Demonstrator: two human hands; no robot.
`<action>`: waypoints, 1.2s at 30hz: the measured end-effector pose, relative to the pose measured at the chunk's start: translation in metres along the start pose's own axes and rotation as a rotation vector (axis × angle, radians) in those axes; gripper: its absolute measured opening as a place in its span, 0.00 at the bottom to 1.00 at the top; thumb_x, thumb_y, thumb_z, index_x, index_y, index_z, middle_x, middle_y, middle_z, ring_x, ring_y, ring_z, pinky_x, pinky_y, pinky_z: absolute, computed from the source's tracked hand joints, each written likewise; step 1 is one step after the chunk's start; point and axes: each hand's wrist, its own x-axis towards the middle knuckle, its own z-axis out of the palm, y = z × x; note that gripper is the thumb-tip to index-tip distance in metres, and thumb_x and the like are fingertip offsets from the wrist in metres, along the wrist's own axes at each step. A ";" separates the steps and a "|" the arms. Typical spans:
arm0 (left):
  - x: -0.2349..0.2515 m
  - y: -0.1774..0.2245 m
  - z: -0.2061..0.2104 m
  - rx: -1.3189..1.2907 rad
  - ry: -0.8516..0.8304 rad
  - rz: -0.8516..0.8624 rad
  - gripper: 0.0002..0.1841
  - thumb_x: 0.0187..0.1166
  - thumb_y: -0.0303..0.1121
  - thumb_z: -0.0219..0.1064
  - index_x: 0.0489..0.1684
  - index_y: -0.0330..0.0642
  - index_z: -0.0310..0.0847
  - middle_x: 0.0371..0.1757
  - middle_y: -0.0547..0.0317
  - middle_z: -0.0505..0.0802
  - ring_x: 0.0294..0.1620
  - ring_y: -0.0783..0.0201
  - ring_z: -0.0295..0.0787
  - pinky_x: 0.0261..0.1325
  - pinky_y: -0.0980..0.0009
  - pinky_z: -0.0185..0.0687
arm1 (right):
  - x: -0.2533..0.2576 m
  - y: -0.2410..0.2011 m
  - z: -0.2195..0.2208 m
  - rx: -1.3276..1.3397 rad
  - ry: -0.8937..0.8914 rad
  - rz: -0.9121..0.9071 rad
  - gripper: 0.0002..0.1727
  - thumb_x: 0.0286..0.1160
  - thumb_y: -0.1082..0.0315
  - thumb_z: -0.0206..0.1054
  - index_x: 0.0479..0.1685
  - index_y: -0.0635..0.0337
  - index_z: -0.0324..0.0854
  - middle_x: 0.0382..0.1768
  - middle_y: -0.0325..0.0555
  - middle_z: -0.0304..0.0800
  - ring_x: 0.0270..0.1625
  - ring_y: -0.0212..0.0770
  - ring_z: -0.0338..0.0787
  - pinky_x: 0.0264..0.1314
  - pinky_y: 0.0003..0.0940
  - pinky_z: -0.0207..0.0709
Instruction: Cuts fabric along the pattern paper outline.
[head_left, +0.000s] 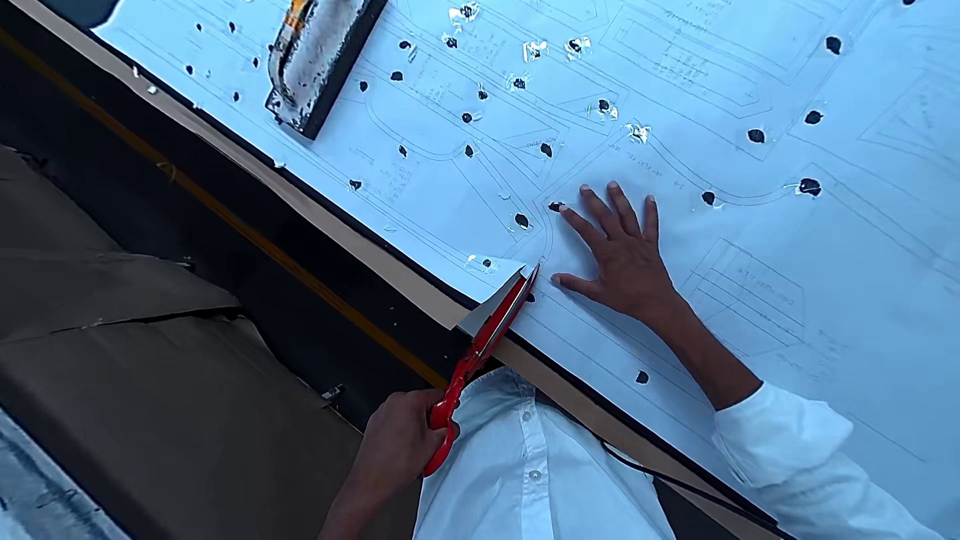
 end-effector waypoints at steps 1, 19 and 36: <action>0.000 0.001 -0.002 0.021 -0.002 -0.004 0.12 0.71 0.34 0.74 0.51 0.49 0.94 0.43 0.58 0.97 0.45 0.54 0.94 0.53 0.44 0.85 | -0.002 0.002 0.005 -0.019 -0.007 0.009 0.53 0.64 0.17 0.53 0.93 0.33 0.60 0.96 0.41 0.48 0.97 0.60 0.39 0.86 0.80 0.22; 0.009 -0.015 -0.002 -0.063 0.001 0.082 0.08 0.67 0.30 0.76 0.41 0.49 0.95 0.40 0.66 0.98 0.38 0.65 0.94 0.45 0.55 0.88 | -0.002 0.000 0.005 -0.070 -0.011 0.016 0.54 0.63 0.15 0.50 0.92 0.32 0.61 0.96 0.40 0.49 0.97 0.59 0.39 0.86 0.79 0.21; 0.000 -0.004 0.014 -0.164 0.003 0.067 0.07 0.67 0.32 0.76 0.40 0.51 0.94 0.40 0.69 0.98 0.38 0.69 0.94 0.45 0.59 0.89 | 0.000 0.000 0.005 -0.058 -0.008 0.008 0.54 0.63 0.16 0.52 0.92 0.32 0.61 0.96 0.41 0.48 0.97 0.61 0.38 0.86 0.80 0.23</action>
